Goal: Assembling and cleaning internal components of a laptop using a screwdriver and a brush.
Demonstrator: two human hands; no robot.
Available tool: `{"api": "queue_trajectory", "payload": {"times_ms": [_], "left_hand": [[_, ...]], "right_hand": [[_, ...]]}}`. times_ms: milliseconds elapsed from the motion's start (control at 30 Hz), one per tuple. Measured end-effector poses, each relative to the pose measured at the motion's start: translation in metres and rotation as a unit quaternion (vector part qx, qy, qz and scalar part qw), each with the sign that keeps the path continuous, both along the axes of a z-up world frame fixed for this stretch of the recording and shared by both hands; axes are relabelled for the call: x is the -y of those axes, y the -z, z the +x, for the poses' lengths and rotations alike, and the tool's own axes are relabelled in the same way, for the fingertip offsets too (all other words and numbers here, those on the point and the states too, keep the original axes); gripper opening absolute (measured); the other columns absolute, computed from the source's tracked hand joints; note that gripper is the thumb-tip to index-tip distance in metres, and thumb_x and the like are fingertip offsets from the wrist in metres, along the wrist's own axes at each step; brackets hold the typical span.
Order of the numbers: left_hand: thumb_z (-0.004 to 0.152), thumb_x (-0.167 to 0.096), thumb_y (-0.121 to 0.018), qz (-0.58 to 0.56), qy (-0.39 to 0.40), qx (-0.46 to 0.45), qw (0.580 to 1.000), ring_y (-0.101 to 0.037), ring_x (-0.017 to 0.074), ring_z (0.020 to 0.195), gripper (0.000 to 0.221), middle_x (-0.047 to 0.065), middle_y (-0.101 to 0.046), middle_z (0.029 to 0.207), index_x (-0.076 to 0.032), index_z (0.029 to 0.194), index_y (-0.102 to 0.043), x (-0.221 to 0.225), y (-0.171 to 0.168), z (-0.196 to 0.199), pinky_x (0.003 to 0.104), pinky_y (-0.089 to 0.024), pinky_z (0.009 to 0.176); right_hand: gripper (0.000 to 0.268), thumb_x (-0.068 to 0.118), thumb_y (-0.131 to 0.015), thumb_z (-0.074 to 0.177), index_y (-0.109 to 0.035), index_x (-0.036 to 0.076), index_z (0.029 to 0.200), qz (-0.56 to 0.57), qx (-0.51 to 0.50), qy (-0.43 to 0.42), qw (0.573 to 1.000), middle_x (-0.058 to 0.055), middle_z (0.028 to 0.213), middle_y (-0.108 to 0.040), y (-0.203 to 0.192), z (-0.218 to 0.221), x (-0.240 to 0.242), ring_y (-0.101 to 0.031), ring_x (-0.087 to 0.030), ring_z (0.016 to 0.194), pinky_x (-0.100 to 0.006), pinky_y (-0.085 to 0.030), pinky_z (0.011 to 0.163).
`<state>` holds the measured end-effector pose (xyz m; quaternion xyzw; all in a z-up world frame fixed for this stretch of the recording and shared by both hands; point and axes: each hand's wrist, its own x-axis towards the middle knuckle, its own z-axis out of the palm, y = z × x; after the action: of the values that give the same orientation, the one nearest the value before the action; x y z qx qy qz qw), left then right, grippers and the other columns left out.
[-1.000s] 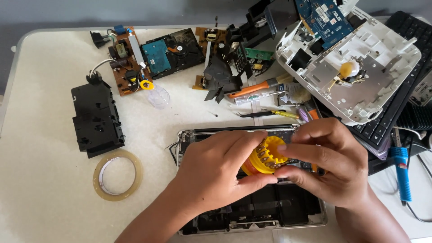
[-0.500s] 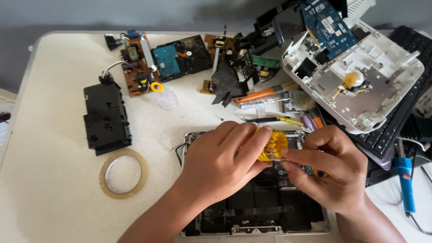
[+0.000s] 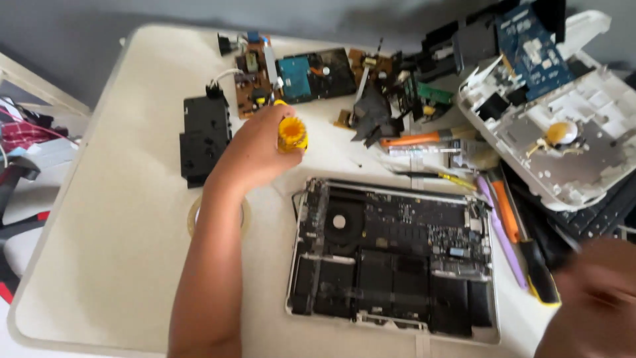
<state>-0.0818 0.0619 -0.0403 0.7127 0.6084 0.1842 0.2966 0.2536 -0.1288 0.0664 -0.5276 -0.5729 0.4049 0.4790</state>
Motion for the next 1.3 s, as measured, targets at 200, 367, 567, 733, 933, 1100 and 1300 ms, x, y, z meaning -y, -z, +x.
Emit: {"api": "queue_trajectory", "payload": {"times_ms": [200,367,567,733,933,1100,1300], "left_hand": [[0.081,-0.018,-0.071,-0.022,-0.002,-0.037,0.999,-0.059,0.0306,0.119,0.052,0.011,-0.058,0.132,-0.011,0.131,-0.058,0.0,0.074,-0.014,0.041,-0.045,0.095],[0.07,-0.033,-0.09,0.291,-0.01,-0.225,0.93,-0.064,0.0439,0.114,0.083,0.027,-0.065,0.119,0.008,0.134,-0.058,0.028,0.032,0.017,0.051,-0.053,0.096],[0.089,-0.015,-0.073,0.096,0.211,0.252,0.94,-0.076,0.0347,0.072,0.028,0.016,-0.073,0.095,-0.007,0.116,-0.072,0.094,0.076,0.154,0.04,-0.061,0.054],[0.085,-0.005,-0.081,-0.027,0.121,0.45,0.884,-0.077,0.0262,0.072,0.014,0.013,-0.076,0.085,-0.004,0.098,-0.079,0.101,0.106,0.175,0.029,-0.062,0.054],[0.084,-0.001,-0.082,-0.116,0.091,0.525,0.838,-0.077,0.0195,0.071,0.013,0.014,-0.077,0.08,0.0,0.096,-0.079,0.099,0.117,0.175,0.03,-0.064,0.06],[0.097,-0.008,-0.067,-0.09,0.002,0.559,0.825,-0.077,0.0216,0.068,0.016,0.014,-0.074,0.073,0.0,0.109,-0.074,0.09,0.132,0.169,0.038,-0.067,0.064],[0.104,-0.011,-0.056,-0.096,-0.034,0.629,0.771,-0.07,0.0131,0.075,0.019,0.007,-0.064,0.083,0.0,0.118,-0.064,0.084,0.139,0.166,0.043,-0.069,0.078]], "right_hand": [[0.007,0.006,-0.069,0.091,-0.066,0.002,0.095,0.312,0.203,-0.016,0.928,-0.013,0.09,-0.074,0.175,0.043,-0.035,-0.074,-0.019,0.075,-0.026,-0.058,0.065],[0.012,0.021,-0.081,0.086,-0.081,0.024,0.098,0.246,0.382,0.058,0.889,0.012,0.095,-0.075,0.23,0.052,-0.056,-0.074,-0.011,0.083,-0.024,-0.06,0.077],[0.009,0.0,-0.077,0.087,-0.078,0.004,0.095,0.267,0.223,-0.003,0.938,-0.01,0.087,-0.074,0.209,0.036,-0.06,-0.074,-0.033,0.08,-0.044,-0.059,0.071],[0.021,-0.002,-0.087,0.072,-0.076,0.006,0.089,0.274,0.204,-0.013,0.94,-0.009,0.082,-0.076,0.22,0.033,-0.052,-0.074,-0.03,0.068,-0.04,-0.061,0.062],[0.02,0.0,-0.087,0.072,-0.075,0.006,0.086,0.29,0.174,-0.026,0.941,-0.01,0.08,-0.076,0.22,0.031,-0.049,-0.073,-0.028,0.062,-0.038,-0.06,0.058],[0.02,0.012,-0.088,0.079,-0.075,0.002,0.089,0.267,0.135,0.017,0.954,-0.01,0.078,-0.075,0.236,0.049,-0.05,-0.072,-0.025,0.065,-0.035,-0.058,0.063],[0.025,0.011,-0.081,0.084,-0.075,0.004,0.108,0.096,0.232,0.008,0.968,-0.011,0.078,-0.077,0.23,0.035,-0.055,-0.073,-0.035,0.07,-0.044,-0.058,0.066]]}}
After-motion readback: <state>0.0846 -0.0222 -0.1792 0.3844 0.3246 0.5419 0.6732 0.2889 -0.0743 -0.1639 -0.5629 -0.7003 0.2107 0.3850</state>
